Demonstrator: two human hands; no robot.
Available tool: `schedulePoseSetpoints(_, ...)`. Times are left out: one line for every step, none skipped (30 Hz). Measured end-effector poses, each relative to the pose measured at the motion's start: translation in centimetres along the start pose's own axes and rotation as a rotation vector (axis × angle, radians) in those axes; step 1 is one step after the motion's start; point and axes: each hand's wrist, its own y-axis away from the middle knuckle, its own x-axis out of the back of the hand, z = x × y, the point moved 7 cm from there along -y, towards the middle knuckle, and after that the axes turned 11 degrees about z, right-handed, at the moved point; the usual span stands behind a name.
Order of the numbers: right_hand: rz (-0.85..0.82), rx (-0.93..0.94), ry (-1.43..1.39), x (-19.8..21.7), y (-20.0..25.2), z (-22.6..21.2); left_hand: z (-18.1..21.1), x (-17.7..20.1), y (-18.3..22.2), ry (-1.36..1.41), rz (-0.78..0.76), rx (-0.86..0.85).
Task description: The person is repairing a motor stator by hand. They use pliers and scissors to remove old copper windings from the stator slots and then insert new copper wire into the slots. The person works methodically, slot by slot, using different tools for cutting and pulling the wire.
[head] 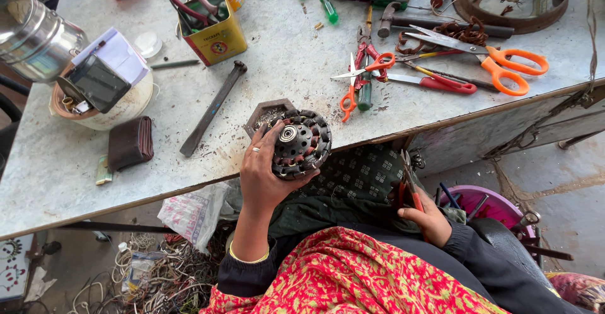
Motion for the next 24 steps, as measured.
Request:
schedulePoseSetpoints(0.000,-0.014,-0.009,0.0,0.0,0.2,0.0,0.0,0.0,-0.001,0.002,-0.007)
schedulePoseSetpoints(0.001,-0.028,-0.019,0.0,-0.1,0.3,0.0,-0.1,0.0,-0.003,0.005,-0.014)
schedulePoseSetpoints(-0.001,-0.043,-0.027,0.0,-0.1,0.5,-0.1,0.0,0.1,-0.006,0.007,-0.019)
schedulePoseSetpoints(-0.008,-0.056,-0.026,-0.1,0.0,0.6,-0.1,-0.1,0.1,-0.008,0.005,-0.022)
schedulePoseSetpoints(-0.016,-0.070,-0.022,-0.1,0.0,0.7,-0.2,-0.1,0.1,-0.011,0.003,-0.022)
schedulePoseSetpoints(-0.024,-0.084,-0.019,-0.2,0.1,0.8,-0.2,-0.1,0.2,-0.014,0.001,-0.023)
schedulePoseSetpoints(-0.022,-0.091,-0.006,-0.1,0.1,0.8,-0.2,-0.2,0.2,-0.017,-0.001,-0.022)
schedulePoseSetpoints(-0.019,-0.098,0.006,-0.1,0.2,0.7,-0.2,-0.2,0.2,-0.020,-0.004,-0.020)
schedulePoseSetpoints(-0.017,-0.104,0.020,-0.1,0.1,0.6,-0.2,-0.2,0.1,-0.023,-0.004,-0.019)
schedulePoseSetpoints(-0.016,-0.105,0.009,-0.2,0.1,0.5,-0.2,-0.2,0.1,-0.020,-0.005,-0.013)
schedulePoseSetpoints(-0.014,-0.106,-0.001,-0.3,0.2,0.5,-0.2,-0.1,0.0,-0.017,-0.007,-0.008)
schedulePoseSetpoints(-0.013,-0.107,-0.011,-0.4,0.2,0.4,-0.2,-0.1,0.0,-0.014,-0.008,-0.002)
schedulePoseSetpoints(-0.018,-0.081,0.001,-0.4,0.2,0.2,-0.1,-0.1,0.0,-0.015,-0.007,-0.003)
schedulePoseSetpoints(-0.023,-0.055,0.012,-0.5,0.2,0.0,-0.1,-0.1,-0.1,-0.017,-0.007,-0.004)
schedulePoseSetpoints(-0.028,-0.030,0.023,-0.5,0.3,-0.2,-0.1,-0.1,-0.1,-0.018,-0.008,-0.005)
schedulePoseSetpoints(-0.029,-0.041,0.031,-0.5,0.3,-0.1,0.0,0.0,-0.1,-0.021,-0.008,-0.001)
schedulePoseSetpoints(-0.029,-0.053,0.038,-0.5,0.3,-0.1,0.0,0.0,0.0,-0.023,-0.008,0.002)
schedulePoseSetpoints(-0.029,-0.064,0.045,-0.5,0.3,0.0,0.0,0.0,0.0,-0.025,-0.009,0.005)
schedulePoseSetpoints(-0.031,-0.062,0.041,-0.6,0.3,0.0,0.0,0.0,0.0,-0.027,-0.009,0.009)
schedulePoseSetpoints(-0.034,-0.060,0.037,-0.6,0.3,-0.1,-0.1,0.0,0.0,-0.030,-0.010,0.012)
schedulePoseSetpoints(-0.035,-0.058,0.032,-0.7,0.3,-0.1,-0.1,0.0,0.0,-0.032,-0.011,0.015)
schedulePoseSetpoints(-0.034,-0.065,0.033,-0.8,0.4,-0.1,-0.1,0.0,0.0,-0.033,-0.009,0.012)
schedulePoseSetpoints(-0.033,-0.071,0.033,-0.8,0.4,-0.1,-0.1,0.0,0.0,-0.034,-0.006,0.009)
schedulePoseSetpoints(-0.031,-0.077,0.033,-0.8,0.4,-0.1,-0.1,-0.1,0.1,-0.035,-0.003,0.006)
